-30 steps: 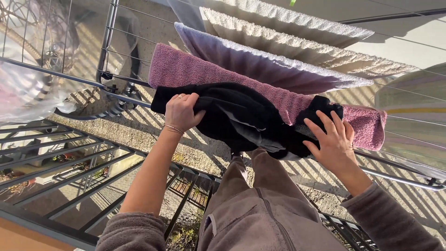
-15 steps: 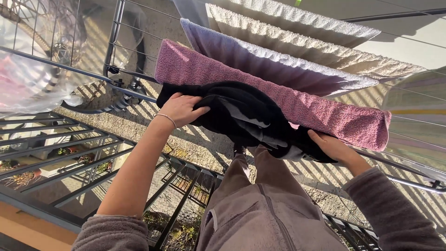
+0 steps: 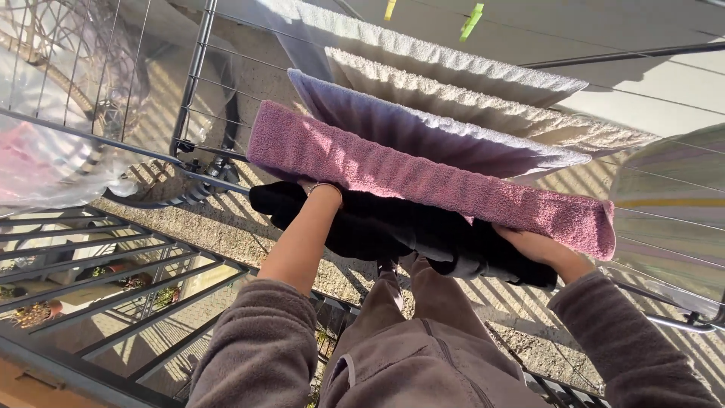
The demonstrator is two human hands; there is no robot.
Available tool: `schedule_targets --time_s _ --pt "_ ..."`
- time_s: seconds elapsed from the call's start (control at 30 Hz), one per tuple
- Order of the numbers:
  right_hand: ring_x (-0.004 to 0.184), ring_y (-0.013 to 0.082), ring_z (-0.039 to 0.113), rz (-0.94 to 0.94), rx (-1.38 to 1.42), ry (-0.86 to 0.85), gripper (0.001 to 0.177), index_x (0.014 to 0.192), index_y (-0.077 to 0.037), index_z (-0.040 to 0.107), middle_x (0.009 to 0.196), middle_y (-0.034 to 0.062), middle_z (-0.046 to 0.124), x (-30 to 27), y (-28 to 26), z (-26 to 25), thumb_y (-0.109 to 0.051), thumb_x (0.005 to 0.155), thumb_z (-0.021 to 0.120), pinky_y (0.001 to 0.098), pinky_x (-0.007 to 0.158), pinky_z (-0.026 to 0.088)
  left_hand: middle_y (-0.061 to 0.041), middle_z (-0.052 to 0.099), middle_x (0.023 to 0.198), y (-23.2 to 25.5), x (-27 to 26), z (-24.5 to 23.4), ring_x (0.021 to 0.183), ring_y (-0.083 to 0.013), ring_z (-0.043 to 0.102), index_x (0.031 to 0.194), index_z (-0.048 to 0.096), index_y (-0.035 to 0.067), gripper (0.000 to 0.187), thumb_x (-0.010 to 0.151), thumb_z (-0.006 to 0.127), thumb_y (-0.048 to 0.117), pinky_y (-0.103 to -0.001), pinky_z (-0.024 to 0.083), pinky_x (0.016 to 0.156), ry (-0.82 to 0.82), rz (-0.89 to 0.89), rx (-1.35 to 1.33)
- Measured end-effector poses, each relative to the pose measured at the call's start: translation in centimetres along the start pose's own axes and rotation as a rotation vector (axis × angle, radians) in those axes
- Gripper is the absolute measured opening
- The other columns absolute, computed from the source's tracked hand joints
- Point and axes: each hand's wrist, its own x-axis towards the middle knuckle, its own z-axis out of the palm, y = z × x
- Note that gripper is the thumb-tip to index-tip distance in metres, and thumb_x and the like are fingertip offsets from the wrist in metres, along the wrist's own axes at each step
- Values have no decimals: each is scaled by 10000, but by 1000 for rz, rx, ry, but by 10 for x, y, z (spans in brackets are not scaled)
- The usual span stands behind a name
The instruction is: Hanging various laundry items such as towels, shirts, and socks on a drying rack on a balcony.
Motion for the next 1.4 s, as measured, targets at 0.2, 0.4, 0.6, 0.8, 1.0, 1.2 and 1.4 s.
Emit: schedule_targets --time_s 0.2,0.4,0.6,0.8,1.0,1.2,1.4 --pt "1399 415 502 -11 -31 -88 682 1393 -71 670 1427 240 622 -7 -28 -21 -588 983 500 521 1253 280 -89 598 1447 -40 -44 -13 1396 -282 515 1435 574 147 628 1002 335 533 -493 301 1163 115 17 -110" --pt "1462 430 427 75 71 -247 714 1440 -24 602 1495 257 560 -62 -95 -40 -569 999 465 517 1280 249 -54 583 1110 -72 -157 52 1110 -256 590 1109 590 146 323 1051 474 442 -398 456 959 434 1 -394" --pt "1467 430 411 23 109 -321 674 1458 -52 591 1511 247 552 -54 -83 -56 -546 1018 463 511 1270 263 -120 650 1136 -8 -188 108 1160 -311 650 1221 585 106 449 911 702 409 -438 534 992 420 -57 -818" --pt "1379 390 541 -11 89 -163 567 1437 -175 623 1433 167 652 -93 -87 -58 -501 975 567 499 1200 369 -337 454 1479 26 -145 174 1409 -544 392 1518 394 -15 915 806 831 357 -634 342 1180 144 125 -1192" --pt "1303 287 614 -113 56 219 454 1377 -303 678 1321 50 725 -105 -33 -30 -460 952 656 448 1118 456 -278 584 1428 33 -176 113 1325 -433 549 1508 480 -18 802 848 823 282 -545 460 1098 -103 254 -1287" --pt "1362 253 538 -349 341 223 846 1549 -332 380 1453 -2 578 -159 -115 1 -352 807 786 478 1111 450 -219 743 1056 90 -170 29 942 -305 752 1218 666 -30 299 960 714 114 -442 631 762 -76 555 -1830" --pt "1273 348 561 -262 985 40 995 1625 -274 160 1512 184 453 -135 -154 13 -102 830 732 509 949 539 -159 682 1202 164 -152 29 1106 -290 671 1363 574 15 434 999 717 202 -470 569 888 -54 655 -1906"
